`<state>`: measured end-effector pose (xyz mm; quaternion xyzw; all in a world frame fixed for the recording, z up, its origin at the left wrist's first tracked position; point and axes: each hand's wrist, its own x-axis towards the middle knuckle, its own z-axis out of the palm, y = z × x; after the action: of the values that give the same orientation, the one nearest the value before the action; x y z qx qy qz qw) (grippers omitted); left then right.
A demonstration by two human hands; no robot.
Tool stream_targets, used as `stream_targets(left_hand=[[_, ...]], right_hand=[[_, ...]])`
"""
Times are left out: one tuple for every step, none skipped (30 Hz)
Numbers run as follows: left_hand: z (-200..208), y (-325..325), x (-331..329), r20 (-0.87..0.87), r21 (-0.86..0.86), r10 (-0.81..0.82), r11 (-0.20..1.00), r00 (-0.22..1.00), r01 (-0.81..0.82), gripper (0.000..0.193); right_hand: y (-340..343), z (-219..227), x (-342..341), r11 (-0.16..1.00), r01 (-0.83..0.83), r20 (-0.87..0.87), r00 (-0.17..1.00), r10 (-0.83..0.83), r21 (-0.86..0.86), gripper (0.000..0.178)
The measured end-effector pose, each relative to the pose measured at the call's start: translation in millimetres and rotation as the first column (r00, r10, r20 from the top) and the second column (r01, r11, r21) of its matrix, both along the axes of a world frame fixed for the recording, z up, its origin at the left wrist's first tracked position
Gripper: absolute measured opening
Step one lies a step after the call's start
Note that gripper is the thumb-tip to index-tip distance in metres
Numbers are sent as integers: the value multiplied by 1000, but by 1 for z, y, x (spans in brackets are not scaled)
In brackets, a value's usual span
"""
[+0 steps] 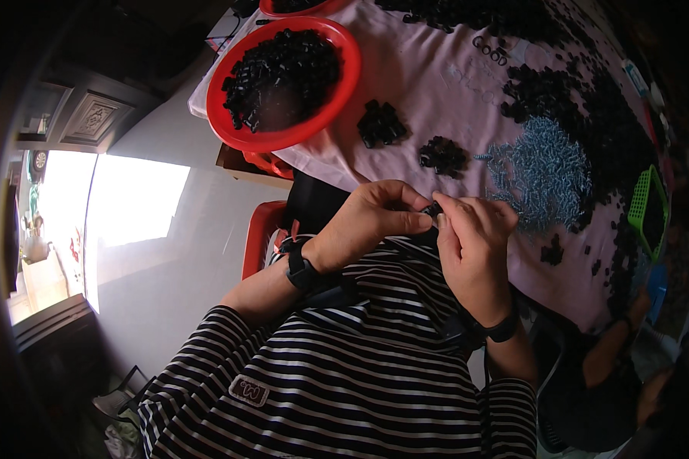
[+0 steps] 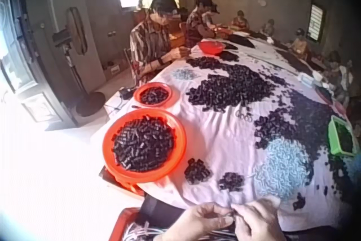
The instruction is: Assembling small black plastic components for shoe or sandal straps by hand.
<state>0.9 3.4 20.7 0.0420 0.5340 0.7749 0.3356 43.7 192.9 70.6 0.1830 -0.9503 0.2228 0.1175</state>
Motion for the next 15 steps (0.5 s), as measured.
stream_targets(left_hand=[[0, 0, 0, 44, 32, 9, 999, 999, -10, 18], [0, -1, 1, 89, 64, 17, 998, 996, -23, 18], [-1, -2, 0, 89, 62, 19, 998, 996, -25, 18], [-2, -2, 0, 123, 79, 2, 997, 992, -12, 17], [-2, -2, -1, 156, 96, -14, 995, 988, -1, 16], [-2, -2, -1, 156, 97, -16, 995, 988, 1, 16], [-2, -1, -1, 161, 112, -29, 994, 987, 10, 15], [-2, -1, -1, 165, 128, -41, 992, 985, 20, 15], [-2, -2, -1, 165, 127, -42, 992, 985, 21, 15], [-2, -2, -2, 153, 120, -59, 992, 986, 40, 15], [-2, -2, -2, 141, 113, -76, 992, 987, 60, 14], [-2, -2, -2, 141, 112, -76, 992, 987, 61, 14], [-2, -1, -2, 150, 110, -79, 992, 986, 63, 14], [-3, -1, -1, 158, 108, -82, 992, 984, 66, 14], [-5, -1, 0, 158, 108, -84, 992, 984, 67, 14]], right_hand=[[-2, 2, 1, 995, -25, -48, 998, 30, 95, 38], [-5, 6, 1, 995, -27, -47, 998, 32, 93, 38], [-9, 11, 2, 988, -37, -34, 999, 43, 148, 41], [-11, 14, 2, 978, -43, -20, 999, 48, 205, 45], [-10, 11, 3, 972, -37, -48, 998, 50, 234, 50], [-10, 10, 3, 971, -35, -48, 998, 48, 234, 50], [-10, 8, 3, 965, -24, -76, 996, 46, 260, 48], [-10, 8, 3, 958, -13, -104, 994, 44, 286, 46], [-10, 7, 2, 958, -11, -105, 994, 43, 286, 46], [-10, 7, 2, 958, -12, -118, 992, 47, 287, 44], [-10, 7, 2, 958, -12, -131, 990, 52, 288, 42], [-10, 7, 2, 958, -11, -131, 990, 51, 288, 42], [-11, 7, 2, 961, -23, -127, 990, 60, 276, 40], [-12, 8, 2, 964, -33, -122, 990, 68, 264, 39], [-12, 8, 3, 964, -32, -123, 990, 66, 264, 39]])
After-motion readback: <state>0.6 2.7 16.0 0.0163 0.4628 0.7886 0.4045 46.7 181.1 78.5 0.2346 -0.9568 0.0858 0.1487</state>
